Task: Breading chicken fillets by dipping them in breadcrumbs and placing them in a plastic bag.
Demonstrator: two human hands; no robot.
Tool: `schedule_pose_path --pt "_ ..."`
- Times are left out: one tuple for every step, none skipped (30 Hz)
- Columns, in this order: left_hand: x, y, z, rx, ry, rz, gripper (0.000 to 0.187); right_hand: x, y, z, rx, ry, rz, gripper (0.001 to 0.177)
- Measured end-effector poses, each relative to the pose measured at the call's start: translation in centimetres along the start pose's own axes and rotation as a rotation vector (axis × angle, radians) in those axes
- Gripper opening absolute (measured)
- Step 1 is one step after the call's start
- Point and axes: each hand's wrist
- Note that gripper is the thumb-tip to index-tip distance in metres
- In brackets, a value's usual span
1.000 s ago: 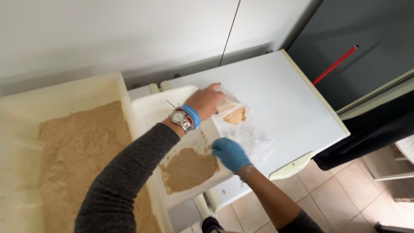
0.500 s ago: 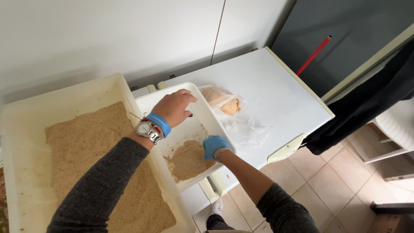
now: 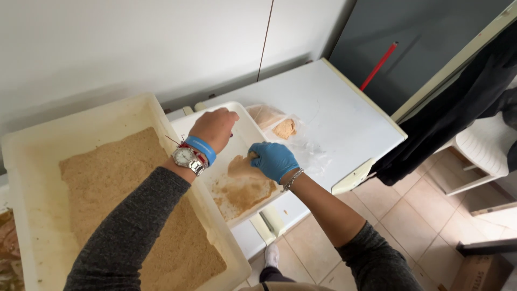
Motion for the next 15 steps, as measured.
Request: schedule_pose_path --pt "-0.1 -0.2 0.0 -0.001 -0.028 -0.016 0.018 0.2 -0.1 0.4 -0.003 0.078 -0.006 0.019" --pt "-0.2 -0.4 0.1 -0.001 -0.057 -0.032 0.01 0.3 -0.2 0.8 -0.005 0.157 -0.011 0.018" --pt "-0.8 -0.7 -0.2 -0.014 -0.059 -0.03 0.01 0.3 0.0 1.1 -0.012 0.16 -0.001 0.018" --pt "-1.5 -1.1 -0.4 -0.032 -0.085 -0.008 0.007 0.2 0.2 1.4 0.006 0.142 0.065 0.018" --pt "-2.2 -1.5 -0.6 -0.038 -0.106 0.022 0.008 0.4 0.3 1.9 0.035 0.13 0.122 0.019" --pt "-2.7 -2.1 -0.5 -0.04 -0.104 0.032 0.008 0.7 0.5 2.3 0.039 0.14 0.126 0.019" --pt "-3.2 -2.6 -0.4 -0.048 -0.13 -0.003 0.01 0.8 0.7 2.5 0.012 0.14 0.121 0.02" --pt "-3.8 -3.3 -0.4 -0.055 -0.157 -0.038 0.012 1.0 0.9 2.9 -0.015 0.139 0.116 0.021" --pt "-5.6 -4.1 -0.5 -0.064 -0.154 -0.036 0.012 2.0 1.4 2.9 -0.022 0.144 0.122 0.021" --pt "-7.3 -5.0 -0.7 -0.113 -0.06 -0.071 0.016 2.9 1.9 3.0 -0.085 0.068 0.11 0.022" --pt "-9.2 -5.8 -0.8 -0.155 0.037 -0.104 0.026 3.9 2.4 3.1 -0.145 -0.006 0.092 0.023" --pt "-10.5 -6.1 0.0 -0.158 0.042 -0.102 0.026 5.3 3.0 3.1 -0.148 0.0 0.092 0.023" --pt "-11.7 -6.8 0.6 -0.193 0.063 -0.154 0.026 6.9 3.4 3.2 -0.221 -0.114 0.094 0.023" --pt "-12.9 -7.6 1.2 -0.229 0.084 -0.205 0.026 8.4 3.7 3.2 -0.293 -0.228 0.097 0.024" --pt "-13.9 -8.0 2.1 -0.229 0.085 -0.202 0.026 9.5 4.1 3.7 -0.291 -0.224 0.097 0.024"
Point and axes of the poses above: each hand's wrist, its own y-axis away from the middle knuckle, its own x-axis out of the back of the hand, z = x × y, and after that the axes turned 11 degrees about x, right-handed
